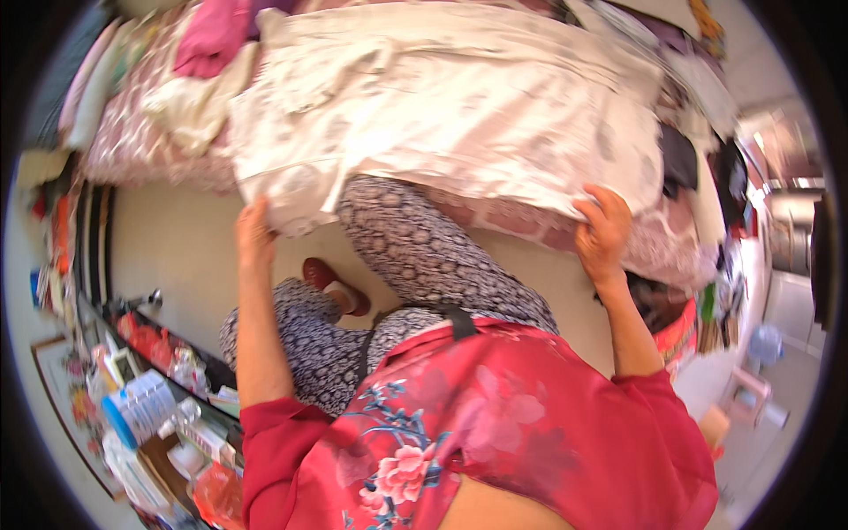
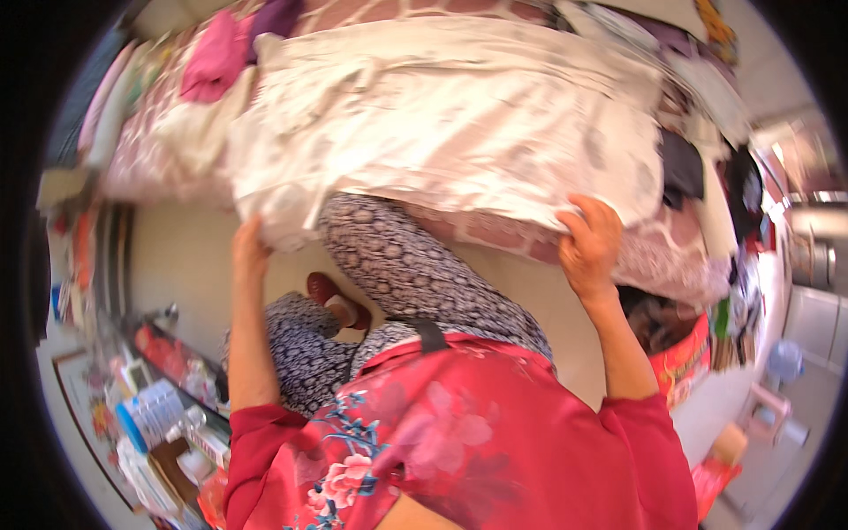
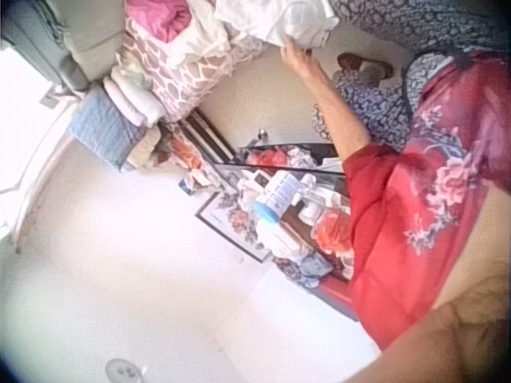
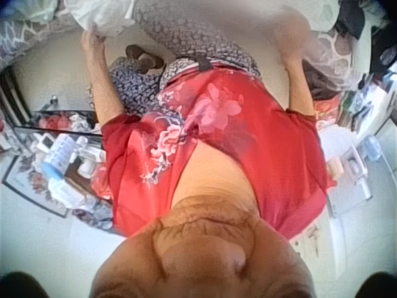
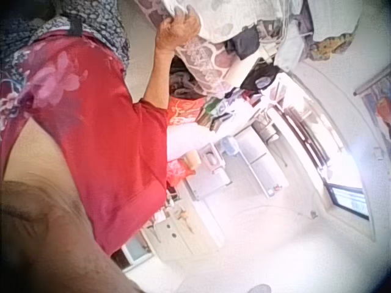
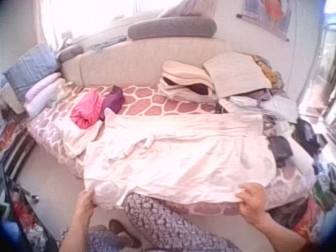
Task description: The person spreads a white patterned shirt onto a bed, folds the sides and sleeves inward, and then folds the garment into a smaller rectangle before placing it next to a stack of laundry.
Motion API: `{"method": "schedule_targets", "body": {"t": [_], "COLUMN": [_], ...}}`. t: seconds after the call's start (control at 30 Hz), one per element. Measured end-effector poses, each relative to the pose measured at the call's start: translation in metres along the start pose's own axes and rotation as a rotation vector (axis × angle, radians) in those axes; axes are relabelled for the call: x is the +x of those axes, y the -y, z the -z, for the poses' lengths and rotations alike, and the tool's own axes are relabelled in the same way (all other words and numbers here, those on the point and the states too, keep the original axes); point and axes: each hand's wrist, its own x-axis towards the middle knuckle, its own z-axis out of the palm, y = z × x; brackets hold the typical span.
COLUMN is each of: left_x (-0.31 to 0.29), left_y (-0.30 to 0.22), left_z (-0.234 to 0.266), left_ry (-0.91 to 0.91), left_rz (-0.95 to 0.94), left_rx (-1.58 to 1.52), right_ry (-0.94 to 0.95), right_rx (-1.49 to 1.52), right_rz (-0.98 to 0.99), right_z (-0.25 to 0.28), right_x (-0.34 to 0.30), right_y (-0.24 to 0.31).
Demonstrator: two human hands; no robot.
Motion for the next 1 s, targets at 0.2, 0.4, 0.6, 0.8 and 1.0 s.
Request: {"method": "schedule_targets", "body": {"t": [0.2, 0.4, 0.6, 0.8, 1.0], "left_x": [0.006, 0.011, 0.014, 0.02, 0.017], "left_y": [-0.032, -0.055, -0.05, -0.045, -0.048], "left_z": [0.009, 0.029, 0.03, 0.035, 0.024], "left_ry": [0.08, 0.157, 0.113, 0.155, 0.125], "left_rz": [-0.036, 0.027, 0.054, 0.094, 0.139], "left_rx": [-0.239, -0.279, -0.422, -0.481, -0.53], "right_ry": [-0.066, -0.2, -0.329, -0.26, -0.123], "right_rx": [-0.031, 0.075, 0.622, 0.917, 0.975], "right_rz": [-0.147, -0.468, -0.881, -1.113, -1.094], "right_z": [0.013, 0.018, 0.023, 0.034, 0.045], "right_x": [-0.019, -0.063, -0.062, -0.035, -0.03], "right_y": [-0.011, -0.026, -0.062, -0.086, -0.094]}}
